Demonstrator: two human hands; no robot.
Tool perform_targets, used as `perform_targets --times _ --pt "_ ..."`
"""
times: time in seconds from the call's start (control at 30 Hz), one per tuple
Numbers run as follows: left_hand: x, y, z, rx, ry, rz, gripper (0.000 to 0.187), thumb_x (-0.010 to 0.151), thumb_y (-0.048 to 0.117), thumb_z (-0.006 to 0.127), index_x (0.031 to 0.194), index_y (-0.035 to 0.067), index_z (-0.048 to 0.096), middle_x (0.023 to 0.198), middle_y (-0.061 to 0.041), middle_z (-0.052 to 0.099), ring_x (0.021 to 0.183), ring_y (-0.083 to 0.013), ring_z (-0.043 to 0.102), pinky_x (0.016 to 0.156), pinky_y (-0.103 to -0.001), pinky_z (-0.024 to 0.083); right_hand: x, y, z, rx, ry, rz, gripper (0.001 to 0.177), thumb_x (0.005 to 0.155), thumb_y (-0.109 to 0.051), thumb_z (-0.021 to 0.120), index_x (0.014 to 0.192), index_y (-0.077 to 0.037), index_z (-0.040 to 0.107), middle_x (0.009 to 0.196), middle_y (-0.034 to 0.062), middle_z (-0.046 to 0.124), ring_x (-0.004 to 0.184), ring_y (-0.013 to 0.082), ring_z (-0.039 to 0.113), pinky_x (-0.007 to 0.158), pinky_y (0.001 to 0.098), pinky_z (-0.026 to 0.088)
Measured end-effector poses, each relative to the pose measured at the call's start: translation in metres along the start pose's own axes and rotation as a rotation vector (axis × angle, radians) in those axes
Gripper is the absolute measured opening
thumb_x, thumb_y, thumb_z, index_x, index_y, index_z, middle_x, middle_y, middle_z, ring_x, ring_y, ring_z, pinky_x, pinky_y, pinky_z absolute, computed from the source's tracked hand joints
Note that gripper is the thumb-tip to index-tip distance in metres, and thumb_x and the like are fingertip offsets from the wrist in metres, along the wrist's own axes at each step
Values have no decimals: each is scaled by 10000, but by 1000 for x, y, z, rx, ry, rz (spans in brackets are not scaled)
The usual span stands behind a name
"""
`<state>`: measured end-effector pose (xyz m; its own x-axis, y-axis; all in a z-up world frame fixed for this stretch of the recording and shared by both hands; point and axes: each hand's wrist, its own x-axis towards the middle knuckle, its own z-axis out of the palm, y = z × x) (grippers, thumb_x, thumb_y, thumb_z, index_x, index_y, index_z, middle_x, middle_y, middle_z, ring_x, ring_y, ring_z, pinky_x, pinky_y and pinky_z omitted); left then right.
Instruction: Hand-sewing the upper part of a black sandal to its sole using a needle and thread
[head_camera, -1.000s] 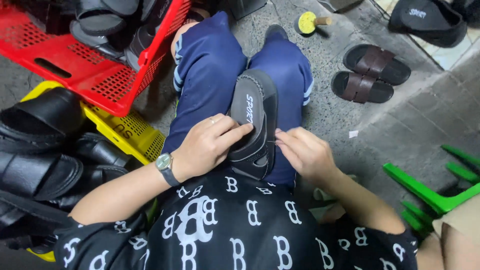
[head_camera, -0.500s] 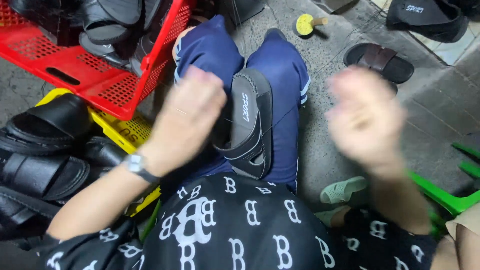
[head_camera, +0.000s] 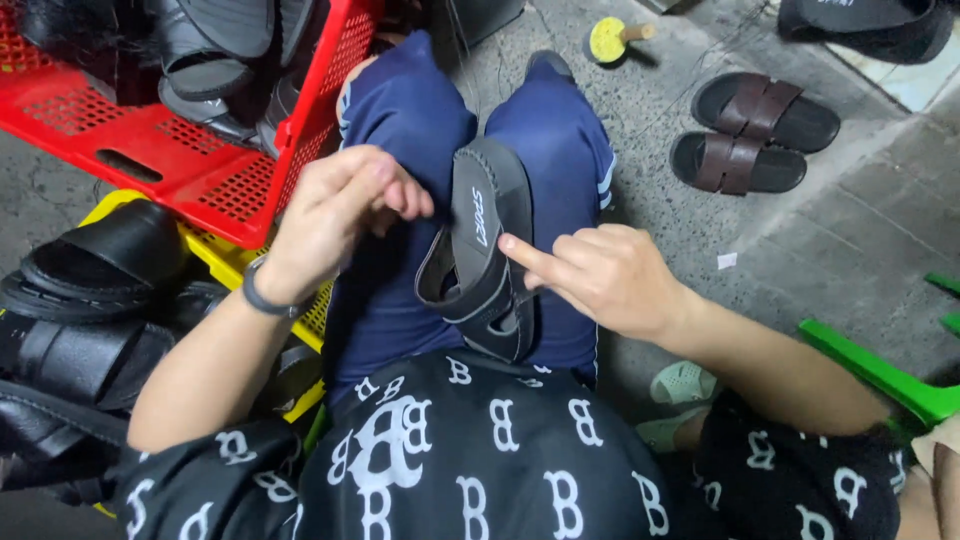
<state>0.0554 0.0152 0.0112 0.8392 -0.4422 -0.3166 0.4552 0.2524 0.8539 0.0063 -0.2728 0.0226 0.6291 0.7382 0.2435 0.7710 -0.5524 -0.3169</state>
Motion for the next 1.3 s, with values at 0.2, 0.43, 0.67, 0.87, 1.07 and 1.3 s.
perform_targets --times 0.2,0.43,0.67,0.87,1.07,1.3 --pt "-27 4 47 1089 -14 668 508 786 479 751 910 9 605 1075 -206 581 1103 -425 523 977 -556 386 -31 -8 11 103 -126 127 405 933 -75 494 1322 -171 557 1005 62 506 810 204 597 638 289 484" --pt "-38 -57 64 981 -8 705 409 815 206 771 1058 -80 608 1137 -232 624 1149 -406 586 1041 -539 398 -13 -26 -11 -244 -118 36 357 965 -141 426 1271 -193 603 885 31 531 587 121 496 516 232 432" --pt "-29 -68 59 1020 18 805 406 830 230 756 1101 -46 631 1114 -194 644 1129 -366 610 1038 -492 434 -21 -19 45 -205 -74 -21 279 899 -111 425 1105 -53 604 822 28 512 596 136 512 485 233 437" --pt "-30 -9 23 675 -179 205 104 835 119 710 794 27 686 798 -99 615 508 -195 562 456 -291 473 -14 -24 31 41 -67 74 252 916 -86 537 1144 10 587 859 112 547 624 218 580 485 289 487" --pt "-26 -17 21 266 -279 166 134 910 50 603 980 73 715 982 -96 662 637 -85 528 507 -221 461 -18 -26 40 14 -117 144 268 923 -95 516 1169 -25 596 883 105 561 669 229 598 511 293 497" --pt "-25 -44 35 641 -218 8 338 808 -2 642 1089 84 476 717 -75 686 600 -252 670 544 -331 528 -8 -25 9 -16 1 103 287 929 -123 551 1195 -74 647 967 102 592 710 218 600 604 285 496"
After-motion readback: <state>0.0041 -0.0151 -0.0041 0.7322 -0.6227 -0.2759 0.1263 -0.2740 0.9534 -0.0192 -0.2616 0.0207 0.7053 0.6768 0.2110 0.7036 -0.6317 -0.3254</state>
